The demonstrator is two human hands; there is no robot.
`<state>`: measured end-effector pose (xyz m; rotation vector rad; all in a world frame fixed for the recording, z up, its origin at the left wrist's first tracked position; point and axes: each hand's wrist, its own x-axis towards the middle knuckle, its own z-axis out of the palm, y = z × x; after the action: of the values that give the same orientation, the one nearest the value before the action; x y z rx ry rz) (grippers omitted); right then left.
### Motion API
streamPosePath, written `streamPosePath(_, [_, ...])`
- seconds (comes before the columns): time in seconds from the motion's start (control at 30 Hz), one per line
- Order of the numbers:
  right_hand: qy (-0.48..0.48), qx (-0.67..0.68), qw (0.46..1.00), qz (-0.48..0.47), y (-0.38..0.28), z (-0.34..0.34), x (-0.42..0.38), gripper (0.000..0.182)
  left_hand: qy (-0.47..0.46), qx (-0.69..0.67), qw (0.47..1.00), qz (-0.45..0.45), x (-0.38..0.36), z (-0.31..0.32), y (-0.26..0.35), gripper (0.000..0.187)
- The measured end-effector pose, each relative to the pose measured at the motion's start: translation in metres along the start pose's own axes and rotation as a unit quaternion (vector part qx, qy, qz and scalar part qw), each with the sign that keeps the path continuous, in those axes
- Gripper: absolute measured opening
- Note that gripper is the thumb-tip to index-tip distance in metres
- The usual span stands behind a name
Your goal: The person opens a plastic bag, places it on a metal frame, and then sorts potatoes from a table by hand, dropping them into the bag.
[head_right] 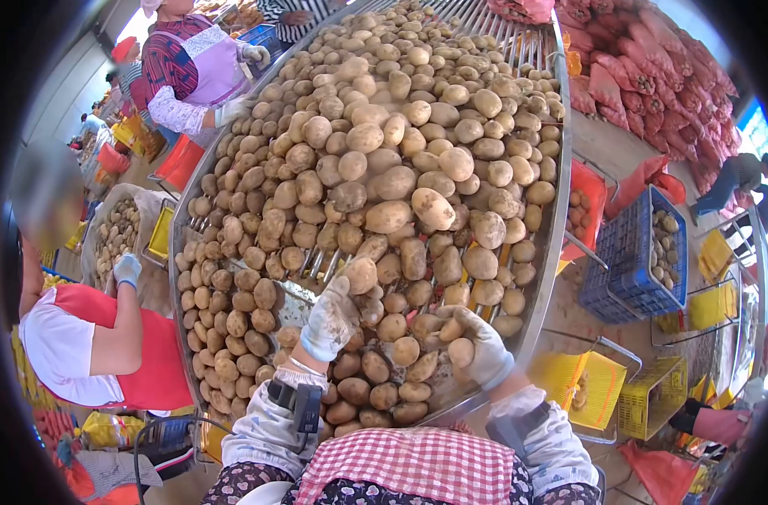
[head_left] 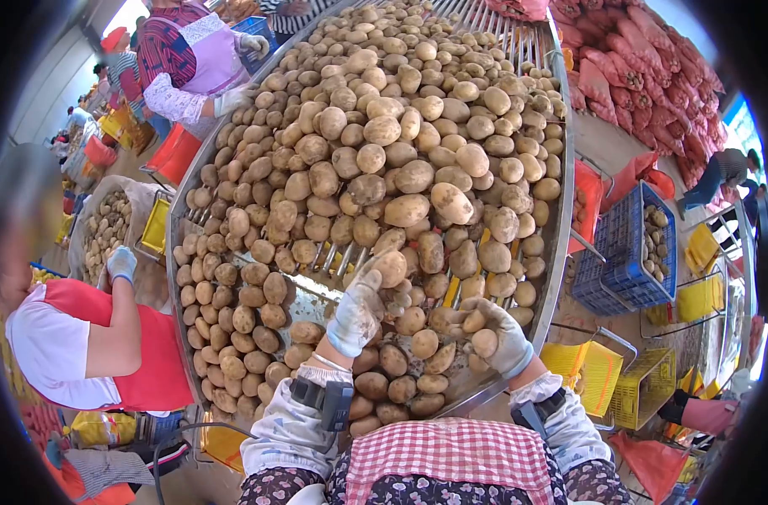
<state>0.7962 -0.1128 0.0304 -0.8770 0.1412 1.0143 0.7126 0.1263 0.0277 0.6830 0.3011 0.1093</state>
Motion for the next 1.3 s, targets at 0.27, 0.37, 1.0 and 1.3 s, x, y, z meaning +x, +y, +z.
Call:
streamPosePath(0.27, [-0.08,-0.035,0.994,0.065,0.009,0.004,-0.011,0.045,-0.075,0.324,0.941,-0.071,-0.039,0.058,-0.025,0.041])
streamPosePath(0.37, [-0.111,0.064,0.988,0.083,0.011,0.005,-0.02,0.043,-0.06,0.309,0.944,0.099,-0.036,0.055,-0.04,0.036])
streamPosePath(1.0, [0.123,0.287,0.917,-0.247,-0.181,-0.206,-0.105,0.031,0.221,0.826,0.479,0.197,-0.116,-0.064,-0.064,0.069])
streamPosePath(1.3, [0.21,0.163,0.964,-0.013,-0.084,-0.229,-0.054,0.031,0.255,0.819,0.476,0.191,-0.105,-0.061,-0.067,0.064])
